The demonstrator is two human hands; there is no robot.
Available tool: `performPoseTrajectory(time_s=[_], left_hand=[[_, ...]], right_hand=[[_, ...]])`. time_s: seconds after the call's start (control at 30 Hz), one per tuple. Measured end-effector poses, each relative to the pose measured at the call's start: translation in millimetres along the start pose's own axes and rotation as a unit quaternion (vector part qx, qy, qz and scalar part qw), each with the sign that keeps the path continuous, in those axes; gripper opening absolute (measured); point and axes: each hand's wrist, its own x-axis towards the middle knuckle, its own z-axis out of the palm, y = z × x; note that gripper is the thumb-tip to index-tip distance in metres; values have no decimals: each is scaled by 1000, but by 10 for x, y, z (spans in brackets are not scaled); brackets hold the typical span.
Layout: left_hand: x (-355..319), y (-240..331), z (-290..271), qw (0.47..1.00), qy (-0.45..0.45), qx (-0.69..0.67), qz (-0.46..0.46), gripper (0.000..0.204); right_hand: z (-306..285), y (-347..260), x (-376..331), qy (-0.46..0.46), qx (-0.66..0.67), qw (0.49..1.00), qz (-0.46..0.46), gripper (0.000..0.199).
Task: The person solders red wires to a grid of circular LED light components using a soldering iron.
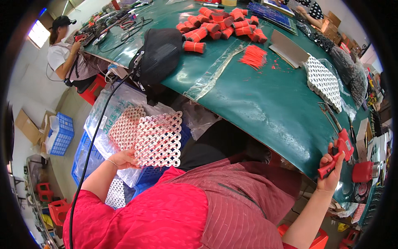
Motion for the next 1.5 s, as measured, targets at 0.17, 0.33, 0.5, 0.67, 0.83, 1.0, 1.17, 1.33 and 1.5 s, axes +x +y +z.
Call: performPoseTrajectory(time_s=[0.17,0.33,0.5,0.67,0.83,1.0,1.17,1.33,1.5], left_hand=[[-339,-83,-534,997,81,-7,10,46],[-586,-79,-736,979,189,-46,66,43],[-440,-309,-1005,953,247,-84,155,32],[-194,-453,-1063,953,300,10,-40,30],[-163,-351,-1197,757,367,421,-339,42],[39,379,-80,689,178,627,-318,41],[430,811,1610,846,-118,517,-43,27],[459,1328,3301,779,-371,464,204,22],[834,1769,4473,668,-299,515,446,21]], right_hand=[[-109,-25,21,-20,10,1000,7,54],[-110,-15,41,-27,20,999,0,54],[-168,-37,70,-35,44,998,-4,55],[-118,-47,53,-31,21,999,-16,56],[-105,-1,54,-28,38,999,-7,55],[-31,11,-19,-11,49,999,-11,55],[100,-3,-38,6,53,999,1,53],[47,1,-30,27,91,995,-27,55],[89,3,-22,67,122,989,-45,55]])
